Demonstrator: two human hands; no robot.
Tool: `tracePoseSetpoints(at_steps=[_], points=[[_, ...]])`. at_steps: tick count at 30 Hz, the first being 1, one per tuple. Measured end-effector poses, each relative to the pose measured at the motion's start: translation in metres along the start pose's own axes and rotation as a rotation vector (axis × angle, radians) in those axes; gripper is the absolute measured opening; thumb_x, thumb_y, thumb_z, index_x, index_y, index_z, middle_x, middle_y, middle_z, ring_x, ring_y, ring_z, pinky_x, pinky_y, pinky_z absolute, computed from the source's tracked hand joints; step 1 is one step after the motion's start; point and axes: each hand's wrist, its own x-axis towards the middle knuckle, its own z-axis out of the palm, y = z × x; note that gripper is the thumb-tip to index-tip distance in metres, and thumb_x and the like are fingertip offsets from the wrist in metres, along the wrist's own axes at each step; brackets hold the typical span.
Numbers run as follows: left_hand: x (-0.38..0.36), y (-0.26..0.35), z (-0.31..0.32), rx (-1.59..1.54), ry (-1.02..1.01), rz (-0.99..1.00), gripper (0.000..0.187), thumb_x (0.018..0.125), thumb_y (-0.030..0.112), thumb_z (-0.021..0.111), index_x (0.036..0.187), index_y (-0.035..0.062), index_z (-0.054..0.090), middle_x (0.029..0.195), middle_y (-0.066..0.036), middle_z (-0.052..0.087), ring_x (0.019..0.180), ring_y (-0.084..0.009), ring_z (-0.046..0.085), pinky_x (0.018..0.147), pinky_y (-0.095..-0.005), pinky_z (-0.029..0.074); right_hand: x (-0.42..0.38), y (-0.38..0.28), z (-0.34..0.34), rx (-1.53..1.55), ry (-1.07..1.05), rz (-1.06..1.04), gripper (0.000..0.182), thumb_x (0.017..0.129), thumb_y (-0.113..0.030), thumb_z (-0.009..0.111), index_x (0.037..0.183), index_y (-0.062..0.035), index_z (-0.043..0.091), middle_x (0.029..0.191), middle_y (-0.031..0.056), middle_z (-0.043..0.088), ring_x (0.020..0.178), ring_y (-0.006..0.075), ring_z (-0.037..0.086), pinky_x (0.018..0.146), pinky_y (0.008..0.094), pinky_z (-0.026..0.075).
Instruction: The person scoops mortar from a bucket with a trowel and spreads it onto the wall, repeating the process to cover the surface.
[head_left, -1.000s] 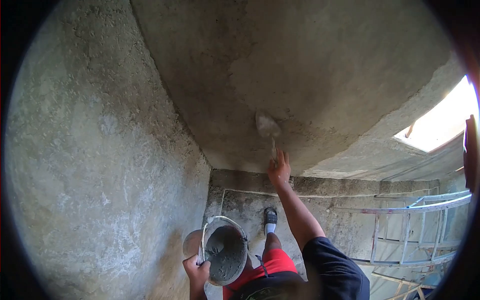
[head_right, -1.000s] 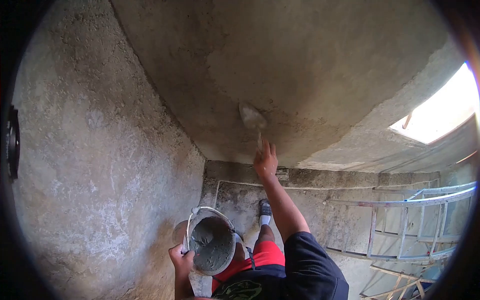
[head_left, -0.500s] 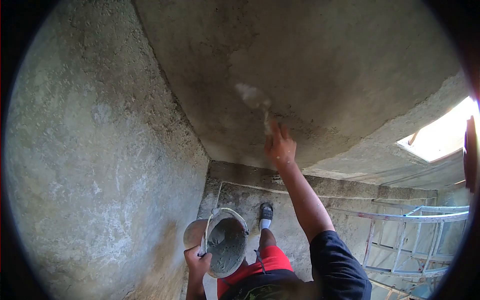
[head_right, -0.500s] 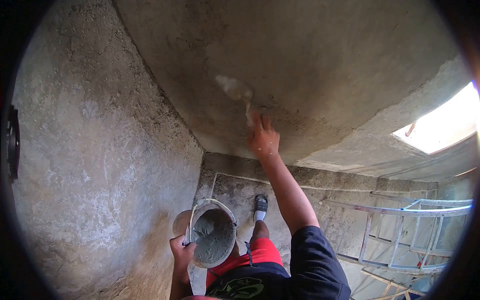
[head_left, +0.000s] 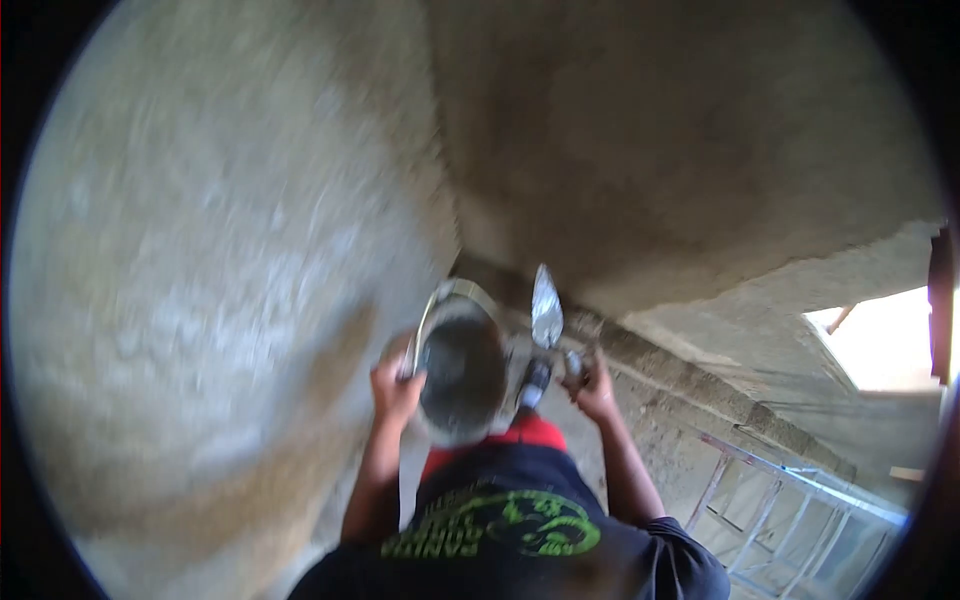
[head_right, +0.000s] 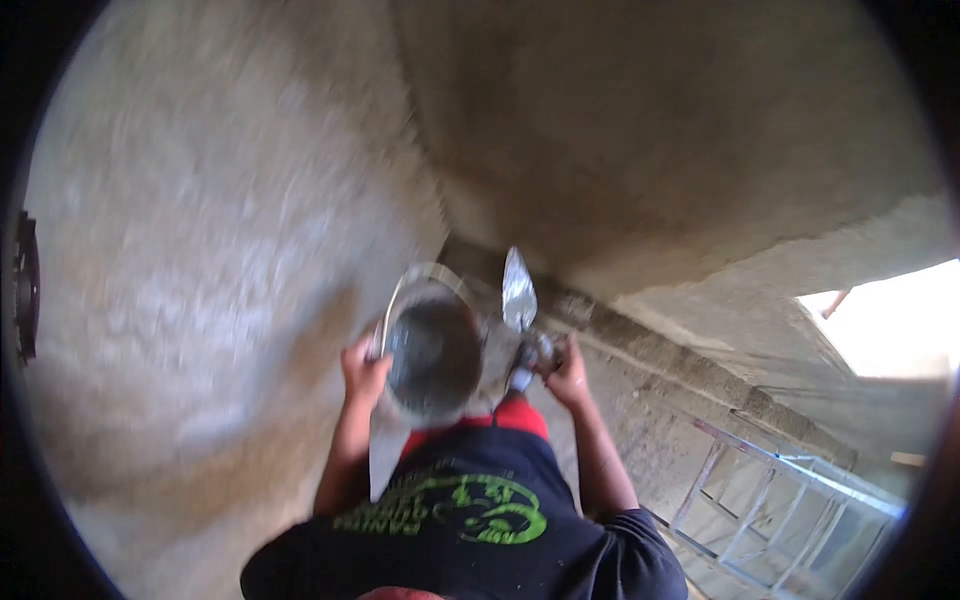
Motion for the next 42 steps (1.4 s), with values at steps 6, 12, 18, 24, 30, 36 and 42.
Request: tracePoseSetpoints(at_steps=[6,12,18,24,30,36,42], points=[[0.022,0.050,-0.017,0.093,0.088,0.247,0.027,0.066,0.007,0.066,0.057,0.0011,0.041,0.048,-0.007,0.040,0.046,-0.0096,0.037,0.044,-0.0345,0.031,-0.030,-0.111,-0.001,-0.275,-0.330,-0.335,0.030,0.084,-0.014,0.076,0.110,-0.0035,0.065,0.094,0.0149,0.072,0.077,0.0233,0.069,0.067,0.0395,0.053],[0.030,0.076,-0.031,-0.123,0.065,0.329,0.029,0.065,0.000,0.062,0.054,0.0053,0.036,0.050,0.005,0.037,0.051,-0.0040,0.031,0.044,-0.0322,0.022,-0.004,-0.151,0.036,-0.787,-0.523,-0.610,0.023,0.086,-0.022,0.063,0.106,-0.0110,0.069,0.088,0.0224,0.069,0.087,0.0420,0.066,0.074,0.0522,0.053],[0.032,0.097,-0.041,-0.192,-0.005,0.379,0.034,0.062,0.001,0.062,0.056,0.0081,0.030,0.054,0.006,0.031,0.053,-0.0039,0.027,0.047,-0.0298,0.018,0.017,-0.162,0.056,-0.926,-0.610,-0.575,0.026,0.085,-0.017,0.061,0.106,-0.0073,0.072,0.094,0.0233,0.069,0.096,0.0419,0.066,0.085,0.0503,0.053],[0.028,0.108,-0.030,-0.180,-0.093,0.413,0.035,0.063,0.000,0.061,0.058,0.0088,0.027,0.056,0.006,0.027,0.054,-0.0044,0.025,0.048,-0.0306,0.017,0.016,-0.164,0.050,-0.863,-0.698,-0.561,0.032,0.090,-0.027,0.058,0.110,-0.0075,0.073,0.107,0.0235,0.070,0.108,0.0398,0.064,0.097,0.0465,0.050],[0.028,0.113,-0.023,-0.169,-0.154,0.412,0.032,0.063,0.000,0.060,0.057,0.0080,0.030,0.055,0.006,0.029,0.053,-0.0045,0.026,0.047,-0.0306,0.018,0.035,-0.142,0.052,-0.639,-0.850,-0.631,0.036,0.092,-0.030,0.058,0.114,-0.0057,0.072,0.100,0.0216,0.072,0.095,0.0334,0.071,0.086,0.0423,0.056],[0.035,0.096,-0.027,-0.194,-0.146,0.333,0.033,0.061,0.001,0.063,0.057,0.0085,0.031,0.055,0.006,0.031,0.053,-0.0048,0.028,0.048,-0.0305,0.020,0.037,-0.112,0.019,-0.060,-1.061,-0.116,0.036,0.099,-0.024,0.057,0.125,-0.0012,0.067,0.083,0.0101,0.071,0.054,0.0132,0.062,0.049,0.0289,0.051],[0.021,0.084,-0.032,-0.229,0.091,0.197,0.024,0.060,0.005,0.065,0.055,0.0069,0.042,0.054,0.006,0.037,0.053,-0.0064,0.032,0.048,-0.0312,0.023,0.006,-0.060,-0.033,0.543,-1.006,0.284,0.036,0.097,-0.023,0.056,0.122,0.0023,0.063,0.077,0.0162,0.068,0.050,0.0202,0.060,0.043,0.0286,0.048]])
